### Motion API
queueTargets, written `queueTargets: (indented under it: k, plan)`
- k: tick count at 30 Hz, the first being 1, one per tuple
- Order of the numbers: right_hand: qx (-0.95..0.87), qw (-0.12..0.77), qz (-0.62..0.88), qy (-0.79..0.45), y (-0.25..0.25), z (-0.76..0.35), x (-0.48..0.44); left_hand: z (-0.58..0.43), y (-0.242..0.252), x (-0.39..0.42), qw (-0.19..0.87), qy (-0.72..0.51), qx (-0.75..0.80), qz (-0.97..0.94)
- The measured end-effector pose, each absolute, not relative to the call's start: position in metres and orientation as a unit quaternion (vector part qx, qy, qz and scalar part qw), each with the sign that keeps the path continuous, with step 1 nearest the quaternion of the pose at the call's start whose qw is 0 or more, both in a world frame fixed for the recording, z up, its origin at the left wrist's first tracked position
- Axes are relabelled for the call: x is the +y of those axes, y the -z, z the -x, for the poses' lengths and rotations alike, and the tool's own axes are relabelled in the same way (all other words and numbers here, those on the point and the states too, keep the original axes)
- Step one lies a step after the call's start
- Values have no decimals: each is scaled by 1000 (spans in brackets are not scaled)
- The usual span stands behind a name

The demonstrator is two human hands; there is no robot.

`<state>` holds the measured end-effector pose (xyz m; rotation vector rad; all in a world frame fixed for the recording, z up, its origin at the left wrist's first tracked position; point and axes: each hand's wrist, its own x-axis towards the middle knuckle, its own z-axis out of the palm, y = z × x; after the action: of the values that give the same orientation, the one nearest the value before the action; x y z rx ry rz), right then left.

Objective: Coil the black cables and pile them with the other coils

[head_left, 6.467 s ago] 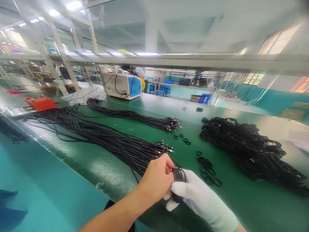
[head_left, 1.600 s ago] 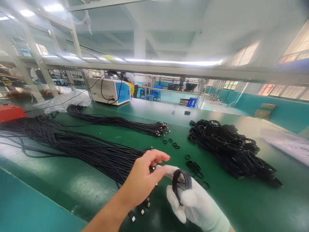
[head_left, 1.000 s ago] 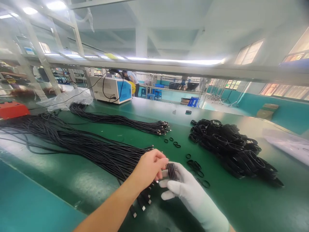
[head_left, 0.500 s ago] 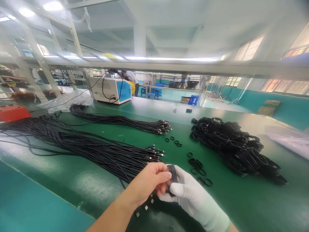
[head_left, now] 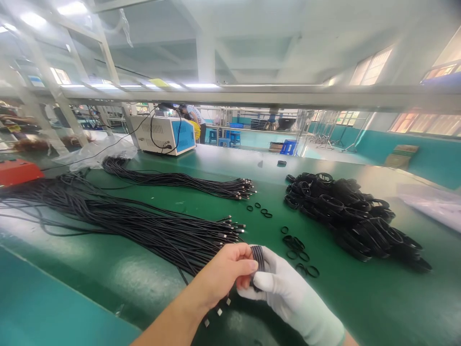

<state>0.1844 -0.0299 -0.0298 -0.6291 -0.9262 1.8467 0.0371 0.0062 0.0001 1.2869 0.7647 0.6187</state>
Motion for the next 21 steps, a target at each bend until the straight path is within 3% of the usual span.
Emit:
queueTargets:
  k: [10, 12, 16, 21]
  plan:
    - [-377, 479, 238, -756, 35, -184, -29, -33, -4, 6, 668, -247, 352, -608]
    - [-371, 478, 250, -756, 34, -183, -30, -31, -5, 4, 579, -258, 411, -655]
    - [-383, 479, 277, -740, 32, -179, -31, -30, 1, -1, 281, -357, 458, -764]
    - [-406, 470, 276, -734, 28, -176, -33, -36, 20, 2, 141, -409, 372, -821]
